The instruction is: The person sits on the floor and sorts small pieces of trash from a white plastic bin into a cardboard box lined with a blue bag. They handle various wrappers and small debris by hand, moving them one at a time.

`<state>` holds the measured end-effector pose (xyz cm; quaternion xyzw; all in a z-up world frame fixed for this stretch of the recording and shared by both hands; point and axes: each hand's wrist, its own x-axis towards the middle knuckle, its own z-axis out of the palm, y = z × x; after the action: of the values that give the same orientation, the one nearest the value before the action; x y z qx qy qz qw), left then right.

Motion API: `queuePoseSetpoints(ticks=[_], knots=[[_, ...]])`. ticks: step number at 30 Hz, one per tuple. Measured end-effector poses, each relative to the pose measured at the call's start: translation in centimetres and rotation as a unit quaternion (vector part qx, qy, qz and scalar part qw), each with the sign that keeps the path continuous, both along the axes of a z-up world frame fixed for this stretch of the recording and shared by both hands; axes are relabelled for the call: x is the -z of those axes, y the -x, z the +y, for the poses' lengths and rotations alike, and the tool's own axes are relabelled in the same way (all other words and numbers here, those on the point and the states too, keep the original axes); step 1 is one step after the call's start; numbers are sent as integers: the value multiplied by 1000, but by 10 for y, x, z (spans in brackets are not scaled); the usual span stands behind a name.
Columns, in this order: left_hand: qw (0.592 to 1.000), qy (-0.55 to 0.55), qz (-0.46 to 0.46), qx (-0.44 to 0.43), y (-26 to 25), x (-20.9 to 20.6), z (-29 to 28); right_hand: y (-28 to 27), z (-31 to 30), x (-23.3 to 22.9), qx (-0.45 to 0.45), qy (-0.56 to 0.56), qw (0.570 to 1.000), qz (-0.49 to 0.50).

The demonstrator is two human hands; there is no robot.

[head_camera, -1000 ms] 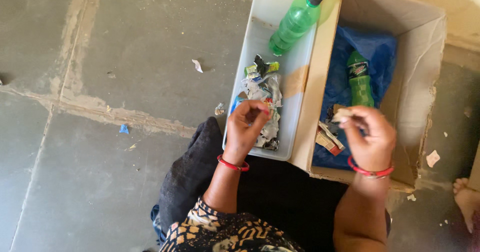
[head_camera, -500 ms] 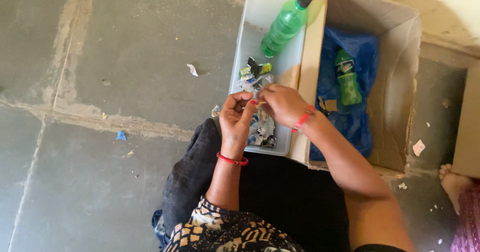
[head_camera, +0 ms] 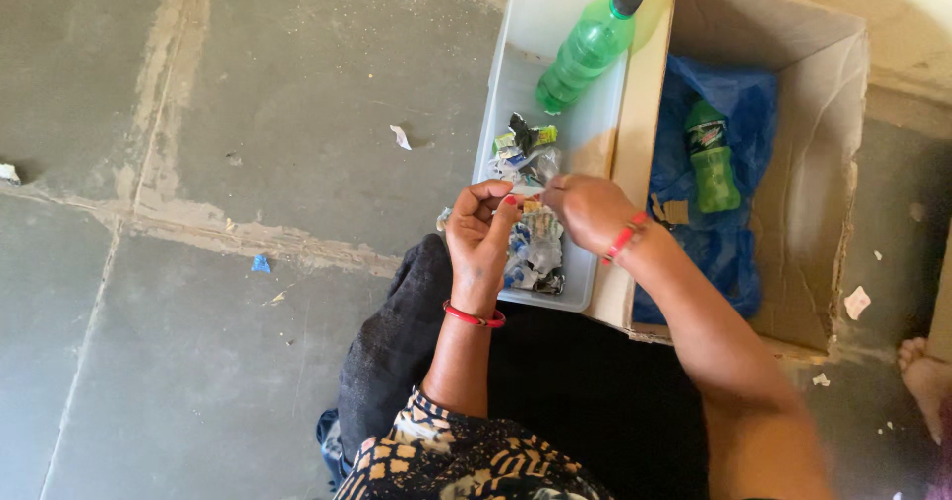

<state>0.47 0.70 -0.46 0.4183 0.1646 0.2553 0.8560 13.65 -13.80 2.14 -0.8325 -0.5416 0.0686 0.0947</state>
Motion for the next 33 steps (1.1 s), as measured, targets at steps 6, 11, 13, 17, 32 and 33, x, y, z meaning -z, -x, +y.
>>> queuePoseSetpoints(ticks=[6, 11, 13, 17, 32, 33], knots=[[1000, -28, 1, 1, -1, 2, -7, 53, -70, -61, 111, -202, 965, 125], [996, -81, 4, 20, -6, 12, -15, 65, -87, -56, 174, -273, 918, 230], [986, -134, 22, 97, -7, 9, -15, 64, -83, -52, 169, -260, 923, 229], [959, -81, 32, 268, -3, -9, -18, 68, -76, -44, 84, -248, 945, 196], [975, -55, -4, 214, -3, 27, -26, 80, -67, -54, 88, -187, 958, 200], [974, -68, 6, 215, -3, 24, -26, 81, -65, -58, 130, -224, 941, 220]])
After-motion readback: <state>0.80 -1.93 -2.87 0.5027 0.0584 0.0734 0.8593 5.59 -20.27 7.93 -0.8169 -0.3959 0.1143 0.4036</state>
